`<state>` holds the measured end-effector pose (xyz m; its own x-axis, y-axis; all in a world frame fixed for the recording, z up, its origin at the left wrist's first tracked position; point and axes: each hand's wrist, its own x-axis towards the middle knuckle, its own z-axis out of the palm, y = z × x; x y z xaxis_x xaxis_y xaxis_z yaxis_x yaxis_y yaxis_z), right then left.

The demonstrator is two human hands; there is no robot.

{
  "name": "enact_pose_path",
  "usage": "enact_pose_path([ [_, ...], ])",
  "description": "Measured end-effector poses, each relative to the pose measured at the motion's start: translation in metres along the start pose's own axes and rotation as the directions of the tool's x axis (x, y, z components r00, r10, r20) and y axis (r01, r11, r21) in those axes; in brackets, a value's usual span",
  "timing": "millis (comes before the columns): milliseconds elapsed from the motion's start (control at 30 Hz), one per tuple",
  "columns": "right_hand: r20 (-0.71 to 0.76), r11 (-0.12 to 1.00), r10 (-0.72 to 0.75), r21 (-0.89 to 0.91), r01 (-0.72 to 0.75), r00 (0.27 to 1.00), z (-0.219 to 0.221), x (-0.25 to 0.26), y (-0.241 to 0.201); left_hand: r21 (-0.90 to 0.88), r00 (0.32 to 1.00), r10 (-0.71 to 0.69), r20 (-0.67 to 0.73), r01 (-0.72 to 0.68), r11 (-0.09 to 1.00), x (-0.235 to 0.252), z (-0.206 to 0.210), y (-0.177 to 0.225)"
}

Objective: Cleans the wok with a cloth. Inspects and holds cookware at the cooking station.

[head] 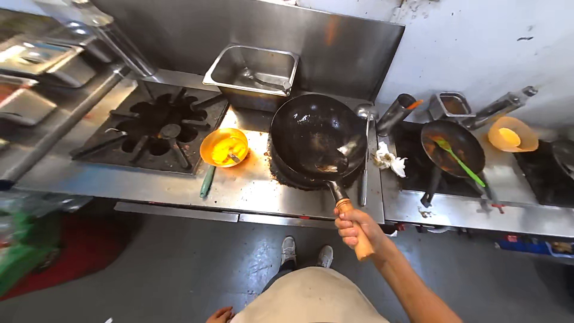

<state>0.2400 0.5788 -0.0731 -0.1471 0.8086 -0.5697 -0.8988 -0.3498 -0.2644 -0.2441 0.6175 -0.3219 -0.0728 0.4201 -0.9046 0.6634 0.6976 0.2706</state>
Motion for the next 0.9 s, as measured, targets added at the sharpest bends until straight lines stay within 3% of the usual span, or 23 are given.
enact_pose_path([
  [133, -0.172, 0.991, 0.129, -0.014, -0.134, 0.977, 0.022, -0.015, -0.024, -0.215, 0.999, 0.052, -0.017, -0.054, 0.975, -0.006, 0.027, 0.029],
  [233, -0.221, 0.973, 0.173, -0.111, -0.202, 0.960, 0.015, -0.022, -0.035, -0.263, 0.998, 0.066, -0.020, -0.069, 0.962, 0.007, 0.052, 0.030],
  [367, -0.221, 0.912, 0.116, -0.362, -0.191, 0.968, -0.010, -0.029, -0.030, -0.155, 0.994, 0.105, 0.038, -0.098, 0.983, 0.004, 0.076, 0.027],
  [500, -0.136, 0.880, 0.060, -0.461, -0.117, 0.989, -0.043, -0.027, -0.013, 0.014, 0.992, 0.112, 0.057, -0.112, 0.994, 0.007, 0.081, -0.001],
  [633, -0.039, 0.909, 0.042, -0.412, -0.055, 0.998, -0.063, -0.027, -0.006, 0.061, 0.999, 0.037, 0.039, -0.040, 0.997, -0.008, 0.076, -0.009],
  [767, 0.008, 0.959, 0.104, -0.266, -0.098, 0.995, -0.058, -0.045, -0.022, -0.031, 0.999, -0.045, 0.008, 0.045, 0.999, -0.038, 0.074, 0.002],
  [900, -0.107, 0.940, 0.176, -0.278, -0.199, 0.979, -0.034, -0.065, -0.046, -0.103, 0.997, -0.077, -0.014, 0.075, 0.992, -0.049, 0.075, -0.003],
])
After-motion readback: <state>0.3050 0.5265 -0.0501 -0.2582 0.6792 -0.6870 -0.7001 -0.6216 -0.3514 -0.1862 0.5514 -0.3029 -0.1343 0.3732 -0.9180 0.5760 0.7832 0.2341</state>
